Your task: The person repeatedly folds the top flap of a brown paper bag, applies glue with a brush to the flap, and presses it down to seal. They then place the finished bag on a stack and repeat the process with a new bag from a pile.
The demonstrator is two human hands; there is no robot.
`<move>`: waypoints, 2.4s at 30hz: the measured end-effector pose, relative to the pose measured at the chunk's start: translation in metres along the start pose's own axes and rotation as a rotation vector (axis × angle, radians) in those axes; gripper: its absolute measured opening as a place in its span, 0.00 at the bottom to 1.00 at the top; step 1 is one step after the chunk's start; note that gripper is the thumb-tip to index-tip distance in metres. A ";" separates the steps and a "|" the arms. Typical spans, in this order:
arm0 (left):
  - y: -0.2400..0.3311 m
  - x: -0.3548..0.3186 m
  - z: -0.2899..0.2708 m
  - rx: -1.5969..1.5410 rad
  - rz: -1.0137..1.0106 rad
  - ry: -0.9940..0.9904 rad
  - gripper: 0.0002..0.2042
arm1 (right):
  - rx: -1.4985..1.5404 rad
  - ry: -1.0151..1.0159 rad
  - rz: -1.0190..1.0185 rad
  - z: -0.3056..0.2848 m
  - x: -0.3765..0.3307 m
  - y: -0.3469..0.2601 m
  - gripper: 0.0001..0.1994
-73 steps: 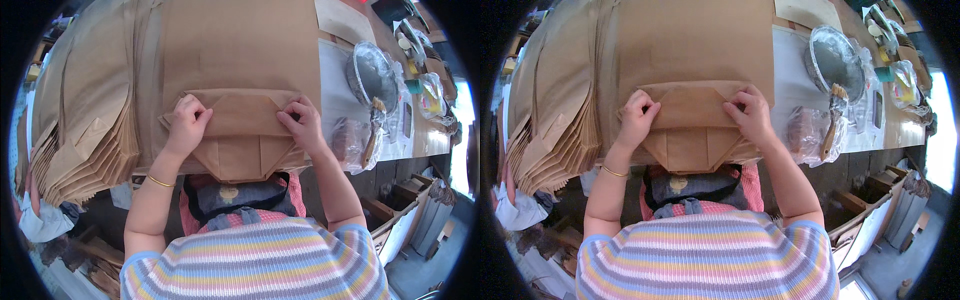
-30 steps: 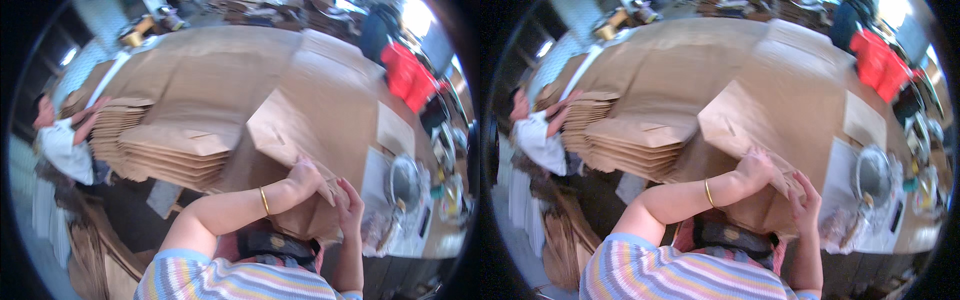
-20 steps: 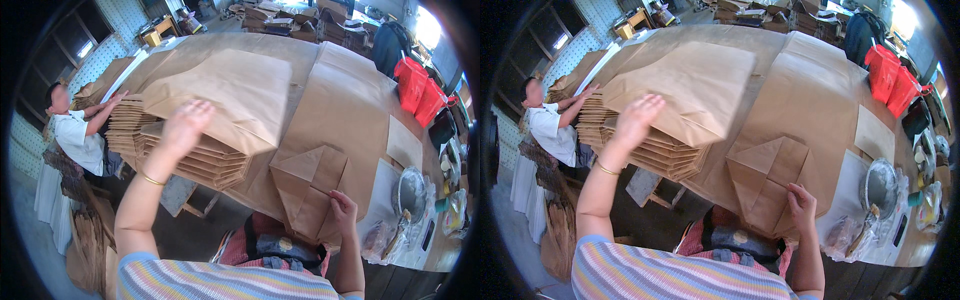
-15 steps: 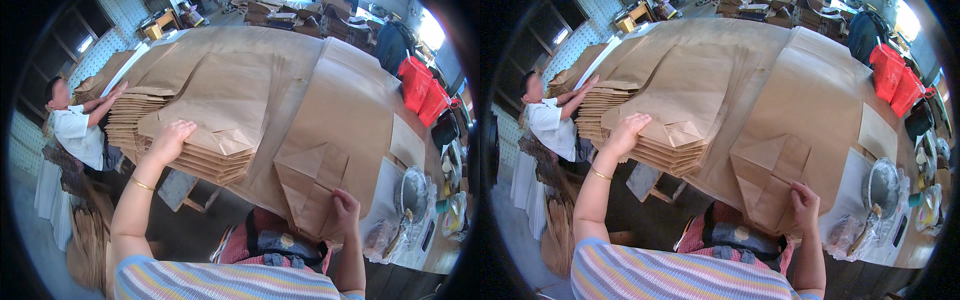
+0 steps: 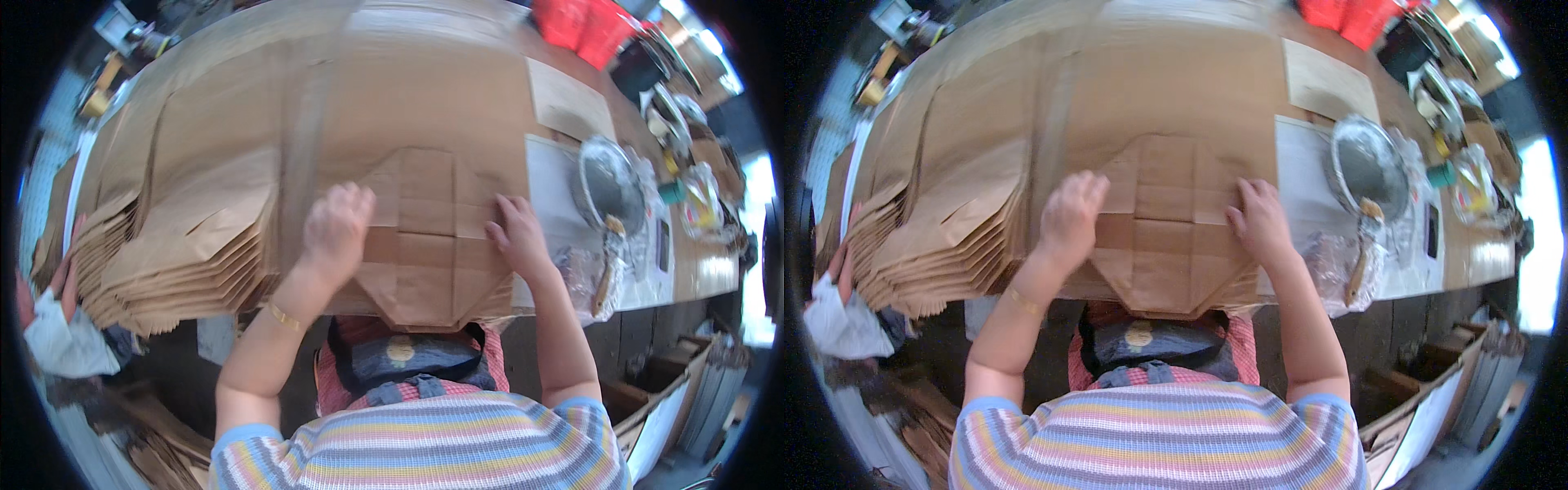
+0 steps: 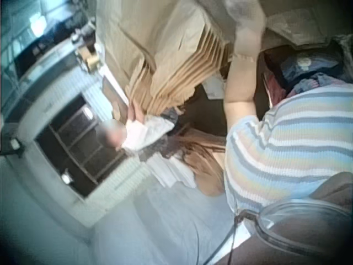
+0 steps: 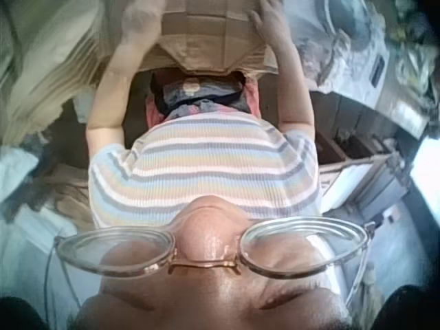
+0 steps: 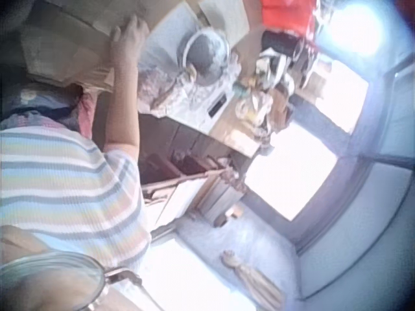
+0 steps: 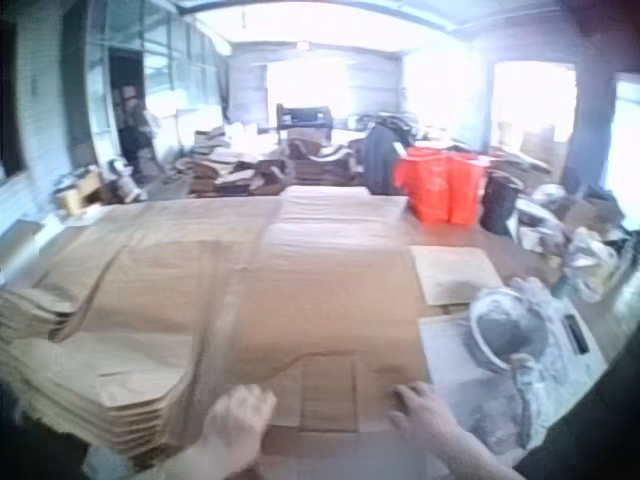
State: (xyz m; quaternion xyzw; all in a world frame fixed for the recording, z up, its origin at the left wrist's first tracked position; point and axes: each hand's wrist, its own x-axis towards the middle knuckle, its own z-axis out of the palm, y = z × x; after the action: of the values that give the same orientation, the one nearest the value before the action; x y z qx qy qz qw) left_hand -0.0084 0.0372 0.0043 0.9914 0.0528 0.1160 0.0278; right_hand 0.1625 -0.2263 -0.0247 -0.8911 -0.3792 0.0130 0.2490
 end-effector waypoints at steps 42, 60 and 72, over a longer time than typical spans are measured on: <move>0.051 -0.017 0.040 -0.129 0.224 -0.368 0.48 | -0.021 -0.275 -0.417 0.028 -0.019 -0.053 0.34; 0.008 -0.031 0.040 -0.199 -0.087 -0.301 0.58 | -0.187 -0.170 -0.094 0.022 -0.041 -0.029 0.57; 0.039 0.035 0.041 -0.394 -0.130 0.210 0.26 | 0.713 0.091 0.156 0.030 -0.005 0.019 0.13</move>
State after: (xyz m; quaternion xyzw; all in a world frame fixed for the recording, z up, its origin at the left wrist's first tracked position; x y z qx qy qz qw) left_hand 0.0384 0.0005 -0.0250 0.9440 0.0953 0.2244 0.2224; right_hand 0.1654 -0.2278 -0.0606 -0.7742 -0.2703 0.1237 0.5588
